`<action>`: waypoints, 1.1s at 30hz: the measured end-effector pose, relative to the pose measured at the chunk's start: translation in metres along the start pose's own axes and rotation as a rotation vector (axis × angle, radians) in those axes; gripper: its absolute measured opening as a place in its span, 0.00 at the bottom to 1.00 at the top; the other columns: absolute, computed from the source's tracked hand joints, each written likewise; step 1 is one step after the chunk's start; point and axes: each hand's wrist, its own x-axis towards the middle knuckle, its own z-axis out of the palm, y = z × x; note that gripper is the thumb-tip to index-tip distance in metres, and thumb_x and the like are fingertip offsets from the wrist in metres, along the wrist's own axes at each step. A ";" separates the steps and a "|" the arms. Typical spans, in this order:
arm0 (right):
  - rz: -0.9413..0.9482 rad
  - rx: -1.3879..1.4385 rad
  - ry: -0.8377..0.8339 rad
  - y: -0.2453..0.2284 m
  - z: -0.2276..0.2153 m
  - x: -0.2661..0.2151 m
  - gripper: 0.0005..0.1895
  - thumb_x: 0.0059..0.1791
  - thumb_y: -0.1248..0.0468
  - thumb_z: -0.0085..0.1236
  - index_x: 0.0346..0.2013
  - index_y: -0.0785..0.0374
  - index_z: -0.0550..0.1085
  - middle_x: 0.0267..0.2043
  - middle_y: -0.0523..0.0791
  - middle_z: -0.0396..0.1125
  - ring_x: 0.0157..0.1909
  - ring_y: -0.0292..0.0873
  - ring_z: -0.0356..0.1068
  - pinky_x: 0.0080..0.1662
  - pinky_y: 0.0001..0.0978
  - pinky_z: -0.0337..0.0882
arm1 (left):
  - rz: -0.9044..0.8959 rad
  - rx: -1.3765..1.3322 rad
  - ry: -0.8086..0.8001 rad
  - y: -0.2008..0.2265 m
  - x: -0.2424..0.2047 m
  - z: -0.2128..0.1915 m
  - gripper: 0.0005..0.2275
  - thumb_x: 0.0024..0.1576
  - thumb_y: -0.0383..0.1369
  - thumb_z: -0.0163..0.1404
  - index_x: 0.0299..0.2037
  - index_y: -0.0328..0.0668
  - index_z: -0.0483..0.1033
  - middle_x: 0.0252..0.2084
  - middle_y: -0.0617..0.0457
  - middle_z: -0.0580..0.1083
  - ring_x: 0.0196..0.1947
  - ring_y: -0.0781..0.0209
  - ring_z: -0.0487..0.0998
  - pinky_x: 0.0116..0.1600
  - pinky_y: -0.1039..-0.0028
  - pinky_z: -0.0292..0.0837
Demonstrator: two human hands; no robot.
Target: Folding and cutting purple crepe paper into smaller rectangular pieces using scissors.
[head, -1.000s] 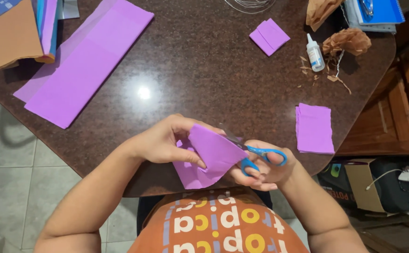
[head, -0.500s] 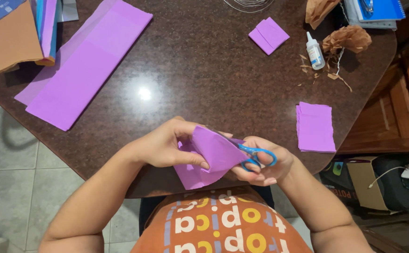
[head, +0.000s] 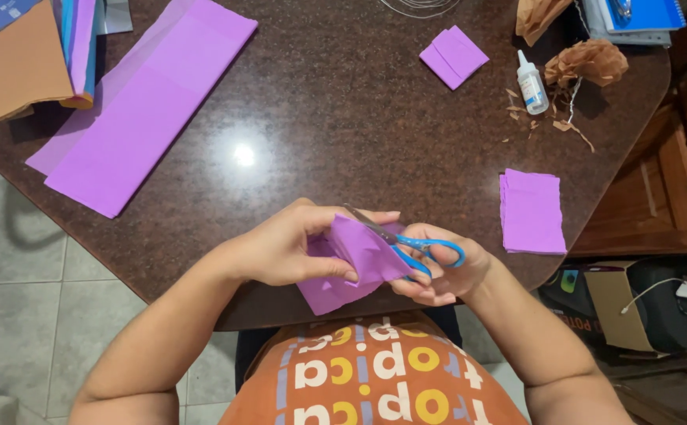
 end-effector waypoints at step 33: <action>-0.392 -0.812 0.486 -0.050 0.023 0.101 0.38 0.46 0.41 0.55 0.60 0.67 0.72 0.51 0.51 0.74 0.53 0.48 0.75 0.58 0.46 0.74 | 0.140 0.105 0.877 -0.040 0.002 -0.022 0.17 0.53 0.25 0.66 0.51 0.40 0.76 0.40 0.51 0.81 0.42 0.68 0.81 0.52 0.71 0.79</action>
